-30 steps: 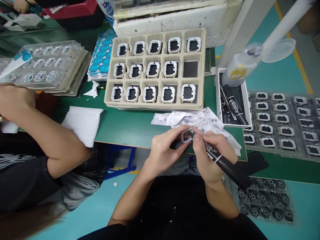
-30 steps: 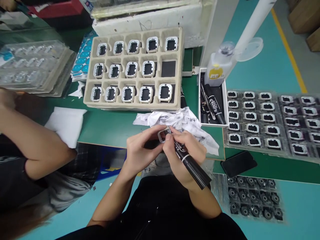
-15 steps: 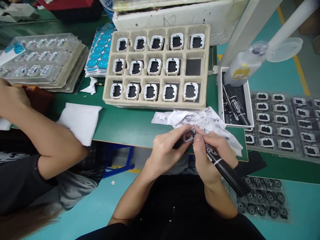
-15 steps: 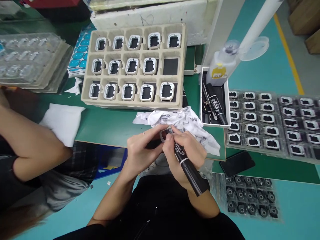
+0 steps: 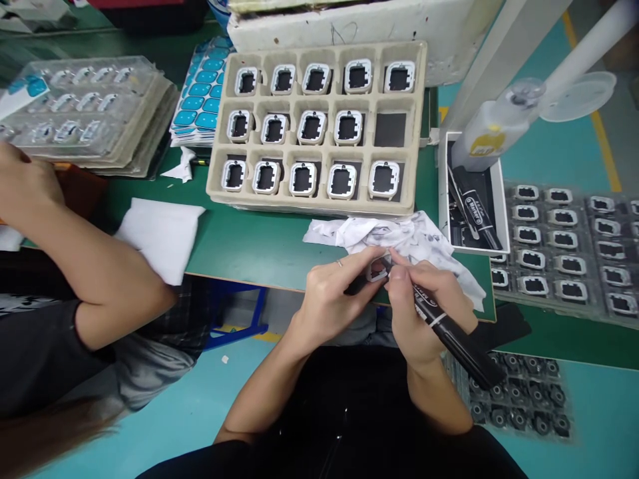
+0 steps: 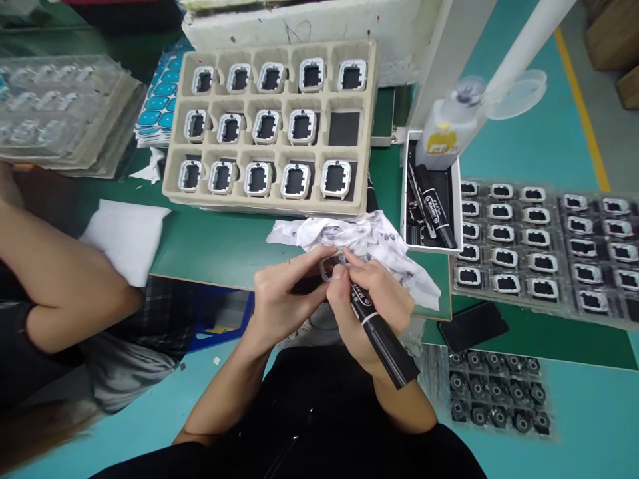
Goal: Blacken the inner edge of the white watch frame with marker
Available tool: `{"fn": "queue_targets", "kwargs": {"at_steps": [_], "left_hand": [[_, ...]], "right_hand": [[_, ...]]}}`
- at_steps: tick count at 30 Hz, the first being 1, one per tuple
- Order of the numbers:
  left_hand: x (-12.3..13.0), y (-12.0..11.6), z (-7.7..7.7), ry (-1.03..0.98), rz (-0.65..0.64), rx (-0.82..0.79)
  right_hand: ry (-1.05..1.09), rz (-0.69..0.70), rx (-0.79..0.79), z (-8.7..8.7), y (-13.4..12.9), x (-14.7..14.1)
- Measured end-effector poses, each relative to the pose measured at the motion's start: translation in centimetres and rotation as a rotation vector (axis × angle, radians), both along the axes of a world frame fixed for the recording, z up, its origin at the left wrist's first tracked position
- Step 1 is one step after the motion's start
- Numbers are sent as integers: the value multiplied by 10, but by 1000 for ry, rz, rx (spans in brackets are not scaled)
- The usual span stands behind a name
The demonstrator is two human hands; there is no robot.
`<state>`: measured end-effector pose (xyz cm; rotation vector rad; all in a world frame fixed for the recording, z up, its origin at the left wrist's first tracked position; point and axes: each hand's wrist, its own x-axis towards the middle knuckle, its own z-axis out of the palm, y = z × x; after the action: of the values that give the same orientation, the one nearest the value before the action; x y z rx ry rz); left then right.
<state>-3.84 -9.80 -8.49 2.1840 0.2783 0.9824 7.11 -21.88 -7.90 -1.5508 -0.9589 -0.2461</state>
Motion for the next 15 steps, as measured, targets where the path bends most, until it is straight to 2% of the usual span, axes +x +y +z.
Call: {"fn": "queue_targets", "kwargs": {"at_steps": [15], "left_hand": [[-1,1,-2,4,0,-90]], "right_hand": [[53,4,-7,2,0,2]]}}
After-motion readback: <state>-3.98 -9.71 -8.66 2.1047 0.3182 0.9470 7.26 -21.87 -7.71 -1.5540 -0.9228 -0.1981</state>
